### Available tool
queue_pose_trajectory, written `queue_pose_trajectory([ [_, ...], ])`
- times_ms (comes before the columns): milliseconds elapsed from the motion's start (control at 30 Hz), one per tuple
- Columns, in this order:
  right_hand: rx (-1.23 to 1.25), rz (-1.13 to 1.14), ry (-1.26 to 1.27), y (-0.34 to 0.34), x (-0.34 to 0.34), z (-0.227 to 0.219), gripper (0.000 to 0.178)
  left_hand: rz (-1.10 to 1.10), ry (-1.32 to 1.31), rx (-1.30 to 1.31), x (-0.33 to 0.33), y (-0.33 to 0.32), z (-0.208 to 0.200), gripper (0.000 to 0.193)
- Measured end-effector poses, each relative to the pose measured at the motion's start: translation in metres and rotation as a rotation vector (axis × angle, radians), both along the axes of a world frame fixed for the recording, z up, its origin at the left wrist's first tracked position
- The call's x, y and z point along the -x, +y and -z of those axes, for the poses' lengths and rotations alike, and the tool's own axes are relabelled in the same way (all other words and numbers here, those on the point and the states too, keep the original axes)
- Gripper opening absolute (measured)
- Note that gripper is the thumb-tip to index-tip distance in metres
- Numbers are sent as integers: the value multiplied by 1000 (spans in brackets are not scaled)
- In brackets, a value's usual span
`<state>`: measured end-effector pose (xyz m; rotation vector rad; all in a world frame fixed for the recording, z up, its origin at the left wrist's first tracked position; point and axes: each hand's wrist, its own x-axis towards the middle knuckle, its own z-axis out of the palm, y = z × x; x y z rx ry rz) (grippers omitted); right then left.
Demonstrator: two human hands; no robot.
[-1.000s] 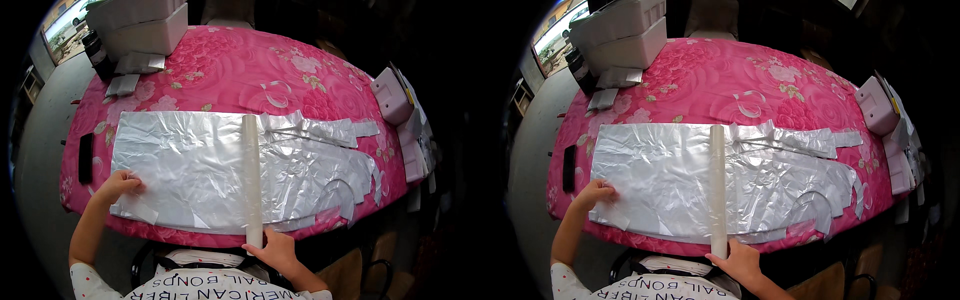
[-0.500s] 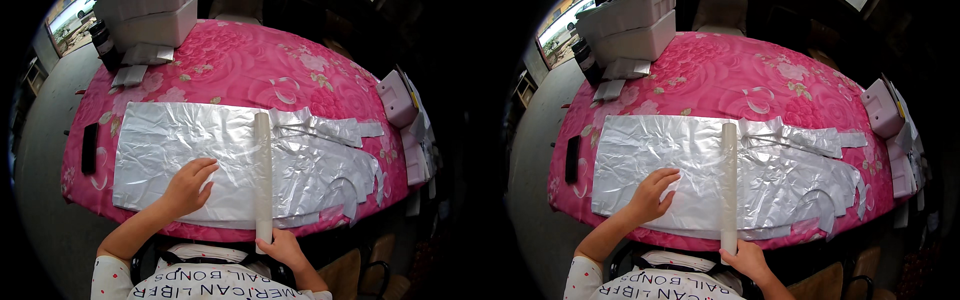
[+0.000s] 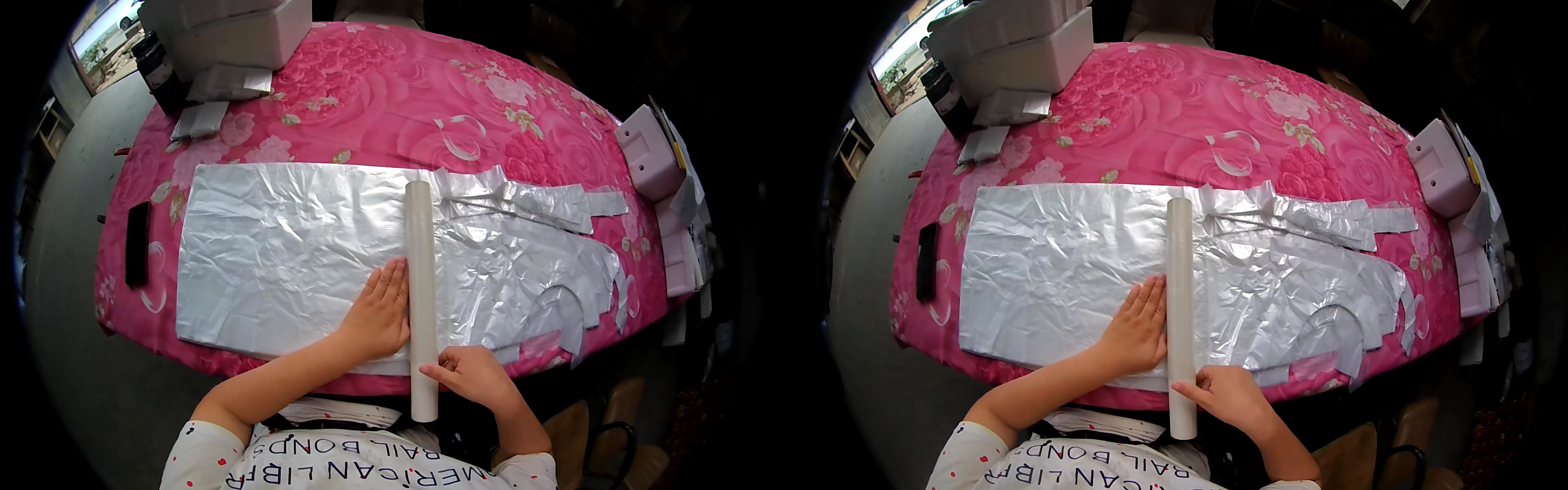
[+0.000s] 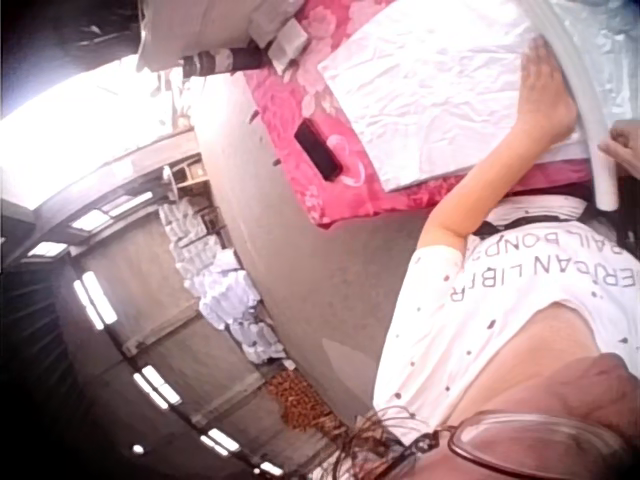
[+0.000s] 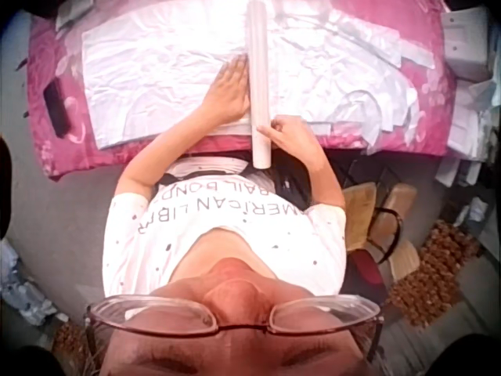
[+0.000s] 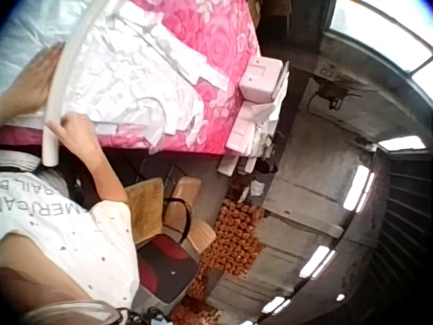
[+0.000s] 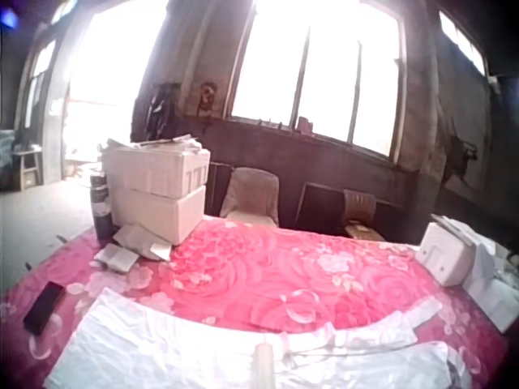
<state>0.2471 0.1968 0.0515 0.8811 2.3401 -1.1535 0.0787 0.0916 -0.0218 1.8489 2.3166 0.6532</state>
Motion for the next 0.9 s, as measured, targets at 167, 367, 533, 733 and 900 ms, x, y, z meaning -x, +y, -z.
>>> queue_pose_trajectory([
  [167,-52,101,246,49,87,2,50,1,23,-10,0,1,1,67],
  [367,896,698,594,104,165,52,29,-4,42,-14,-1,5,0,65],
  [533,1127,882,1079,145,179,46,25,7,45,14,0,3,-1,66],
  [733,887,845,1535,208,139,-27,31,10,9,6,-1,4,-1,67],
  [900,554,377,1298,91,197,-65,42,14,45,17,-1,2,-2,67],
])
